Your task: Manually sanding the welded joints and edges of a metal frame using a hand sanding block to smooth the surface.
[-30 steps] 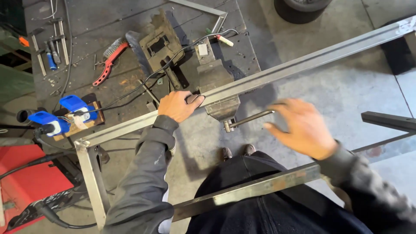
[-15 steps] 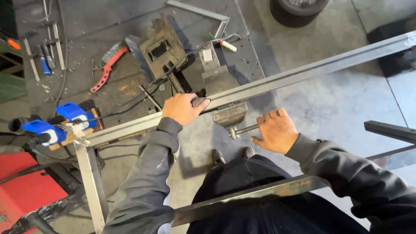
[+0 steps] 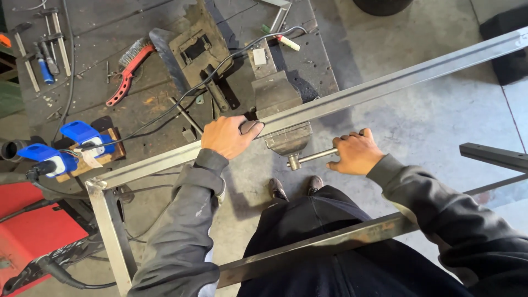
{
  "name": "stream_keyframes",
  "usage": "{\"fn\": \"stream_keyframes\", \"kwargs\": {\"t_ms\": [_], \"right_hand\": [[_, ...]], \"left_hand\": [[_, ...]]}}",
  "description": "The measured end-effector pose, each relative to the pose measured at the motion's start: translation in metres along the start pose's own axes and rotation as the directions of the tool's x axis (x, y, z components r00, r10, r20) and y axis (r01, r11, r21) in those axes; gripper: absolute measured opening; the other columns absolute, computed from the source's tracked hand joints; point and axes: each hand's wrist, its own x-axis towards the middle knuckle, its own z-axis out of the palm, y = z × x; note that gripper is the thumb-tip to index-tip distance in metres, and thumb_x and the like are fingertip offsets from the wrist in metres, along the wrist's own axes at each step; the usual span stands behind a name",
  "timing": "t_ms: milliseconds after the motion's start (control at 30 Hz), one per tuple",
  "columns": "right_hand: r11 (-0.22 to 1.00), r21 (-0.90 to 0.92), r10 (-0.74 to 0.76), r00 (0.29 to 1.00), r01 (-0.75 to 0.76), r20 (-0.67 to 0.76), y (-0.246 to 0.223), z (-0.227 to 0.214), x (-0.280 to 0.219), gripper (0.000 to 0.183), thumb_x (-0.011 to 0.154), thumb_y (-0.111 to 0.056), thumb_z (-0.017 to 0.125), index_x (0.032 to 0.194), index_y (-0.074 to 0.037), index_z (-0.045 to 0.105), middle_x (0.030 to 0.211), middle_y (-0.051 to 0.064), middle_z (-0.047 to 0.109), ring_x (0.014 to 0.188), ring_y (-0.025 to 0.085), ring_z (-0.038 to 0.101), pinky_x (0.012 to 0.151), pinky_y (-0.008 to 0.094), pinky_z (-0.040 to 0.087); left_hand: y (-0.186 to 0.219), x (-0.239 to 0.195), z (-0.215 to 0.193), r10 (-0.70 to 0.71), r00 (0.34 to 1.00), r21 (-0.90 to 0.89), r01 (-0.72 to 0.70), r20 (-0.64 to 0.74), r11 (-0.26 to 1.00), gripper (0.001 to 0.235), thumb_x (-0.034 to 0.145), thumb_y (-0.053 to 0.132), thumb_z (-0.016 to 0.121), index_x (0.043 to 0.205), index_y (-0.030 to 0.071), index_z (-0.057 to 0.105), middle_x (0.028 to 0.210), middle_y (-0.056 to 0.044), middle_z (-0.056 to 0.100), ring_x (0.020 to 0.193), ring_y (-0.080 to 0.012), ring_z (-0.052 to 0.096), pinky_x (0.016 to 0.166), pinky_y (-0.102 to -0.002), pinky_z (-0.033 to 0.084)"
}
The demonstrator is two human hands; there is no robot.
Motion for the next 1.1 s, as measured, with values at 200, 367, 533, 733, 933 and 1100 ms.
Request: {"fn": "stream_keyframes", "kwargs": {"t_ms": [200, 367, 533, 733, 933, 1100], "right_hand": [[0.984, 0.163, 0.03, 0.96, -0.078, 0.279, 0.03, 0.049, 0.052, 0.048, 0.068, -0.064, 0.075, 0.097, -0.026, 0.074, 0.1, -0.002, 0.08, 0.113, 0.027, 0.073, 0.103, 0.046, 0.038], [0.952, 0.298, -0.009, 0.967, -0.07, 0.256, 0.029, 0.12, 0.089, 0.042, 0.066, -0.061, 0.08, 0.087, -0.025, 0.075, 0.091, -0.002, 0.08, 0.108, 0.029, 0.074, 0.1, 0.049, 0.042], [0.893, 0.449, -0.07, 0.984, -0.01, 0.161, -0.004, 0.221, 0.145, 0.05, 0.072, -0.057, 0.08, 0.095, -0.012, 0.076, 0.104, 0.013, 0.078, 0.114, 0.038, 0.071, 0.101, 0.052, 0.05], [0.852, 0.514, -0.004, 0.981, -0.097, 0.192, -0.013, 0.199, 0.136, 0.061, 0.068, -0.054, 0.086, 0.095, 0.0, 0.077, 0.107, 0.025, 0.076, 0.116, 0.042, 0.069, 0.1, 0.052, 0.055], [0.936, 0.25, -0.264, 0.964, 0.246, 0.04, -0.003, 0.281, 0.144, 0.054, 0.081, -0.055, 0.073, 0.091, -0.002, 0.079, 0.09, 0.021, 0.073, 0.099, 0.04, 0.071, 0.087, 0.057, 0.057], [0.754, 0.39, -0.533, 0.84, 0.528, -0.106, -0.004, 0.378, 0.216, 0.045, 0.097, -0.046, 0.055, 0.089, -0.008, 0.079, 0.077, 0.01, 0.074, 0.085, 0.033, 0.075, 0.079, 0.055, 0.059]], "left_hand": [[-0.002, 0.006, 0.008, 0.024, 1.0, -0.003, -0.024, -0.003, 1.0, 0.059, 0.086, 0.077, 0.049, 0.088, 0.023, 0.073, 0.093, -0.014, 0.077, 0.1, -0.041, 0.073, 0.087, -0.047, 0.057], [-0.001, 0.007, 0.004, -0.008, 0.999, 0.036, 0.007, 0.045, 0.999, 0.061, 0.088, 0.079, 0.046, 0.09, 0.022, 0.07, 0.095, -0.012, 0.077, 0.101, -0.0406, 0.073, 0.087, -0.047, 0.057], [0.006, 0.006, -0.003, -0.035, 0.996, 0.069, 0.03, 0.081, 0.997, 0.06, 0.088, 0.078, 0.046, 0.092, 0.023, 0.069, 0.099, -0.013, 0.077, 0.103, -0.0401, 0.073, 0.09, -0.048, 0.057], [0.004, 0.009, 0.003, -0.035, 0.996, 0.121, 0.025, 0.08, 0.992, 0.061, 0.088, 0.079, 0.045, 0.093, 0.023, 0.067, 0.098, -0.014, 0.077, 0.101, -0.0417, 0.073, 0.089, -0.049, 0.057], [0.006, 0.004, 0.01, -0.047, 0.998, 0.128, 0.041, 0.043, 0.991, 0.062, 0.09, 0.08, 0.042, 0.093, 0.022, 0.065, 0.093, -0.015, 0.076, 0.095, -0.043, 0.074, 0.085, -0.05, 0.057], [0.002, 0.01, 0.005, -0.034, 0.989, 0.092, 0.021, 0.147, 0.996, 0.06, 0.09, 0.077, 0.043, 0.093, 0.022, 0.065, 0.095, -0.011, 0.077, 0.095, -0.0408, 0.075, 0.082, -0.051, 0.057]]}}
